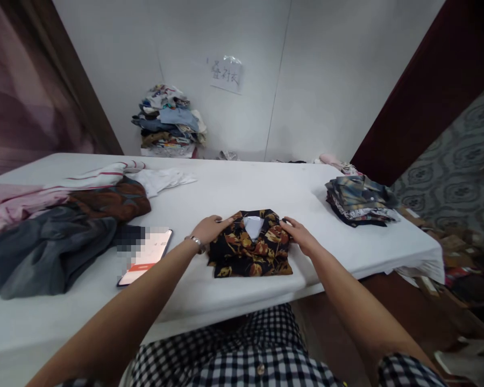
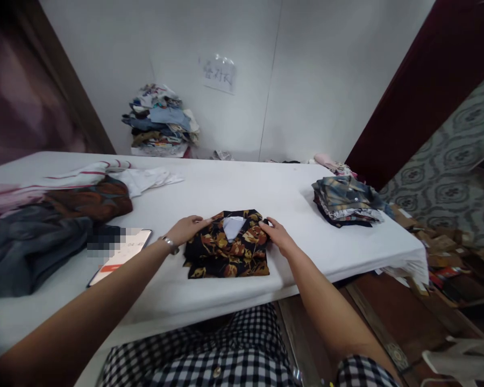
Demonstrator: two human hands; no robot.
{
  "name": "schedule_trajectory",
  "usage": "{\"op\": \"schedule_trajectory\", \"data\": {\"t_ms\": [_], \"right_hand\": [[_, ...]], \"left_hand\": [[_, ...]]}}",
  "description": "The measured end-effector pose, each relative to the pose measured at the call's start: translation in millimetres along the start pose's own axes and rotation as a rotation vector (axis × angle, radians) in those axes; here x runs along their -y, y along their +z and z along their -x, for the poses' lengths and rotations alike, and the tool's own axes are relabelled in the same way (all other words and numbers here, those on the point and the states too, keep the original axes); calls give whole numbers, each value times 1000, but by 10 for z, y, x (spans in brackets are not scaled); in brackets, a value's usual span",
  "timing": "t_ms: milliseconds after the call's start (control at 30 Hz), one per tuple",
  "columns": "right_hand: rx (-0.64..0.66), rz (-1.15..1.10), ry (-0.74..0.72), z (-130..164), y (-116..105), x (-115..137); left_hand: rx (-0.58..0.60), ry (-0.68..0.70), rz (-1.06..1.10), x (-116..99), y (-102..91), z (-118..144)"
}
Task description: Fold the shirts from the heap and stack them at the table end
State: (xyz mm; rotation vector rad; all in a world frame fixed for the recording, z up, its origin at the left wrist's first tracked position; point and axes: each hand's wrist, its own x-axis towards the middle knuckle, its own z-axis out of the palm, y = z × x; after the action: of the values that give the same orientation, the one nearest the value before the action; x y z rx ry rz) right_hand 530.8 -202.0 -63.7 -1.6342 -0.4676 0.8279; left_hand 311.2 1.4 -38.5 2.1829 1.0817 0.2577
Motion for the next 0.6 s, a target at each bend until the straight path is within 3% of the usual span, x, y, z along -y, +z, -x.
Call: {"op": "schedule_trajectory", "data": {"t_ms": [100, 200, 267, 333, 433, 600], "right_hand": [[47, -52, -215, 13, 179, 107], [47, -133, -427, 190, 210, 158], [79, -142, -445, 294, 179, 100], [135, -88, -357, 318, 146, -52], [129, 87, -263, 216, 115, -350], [-20, 366, -338, 127, 31, -511]], "left_hand": [[15, 67, 9, -165, 23, 52], [-108, 120, 295, -197, -13, 317], [-80, 94, 530, -118, 0, 506], [39, 24, 649, 21, 68, 624], [128, -65, 586, 235, 198, 641], [-91, 1, 203, 371, 175, 551]]}}
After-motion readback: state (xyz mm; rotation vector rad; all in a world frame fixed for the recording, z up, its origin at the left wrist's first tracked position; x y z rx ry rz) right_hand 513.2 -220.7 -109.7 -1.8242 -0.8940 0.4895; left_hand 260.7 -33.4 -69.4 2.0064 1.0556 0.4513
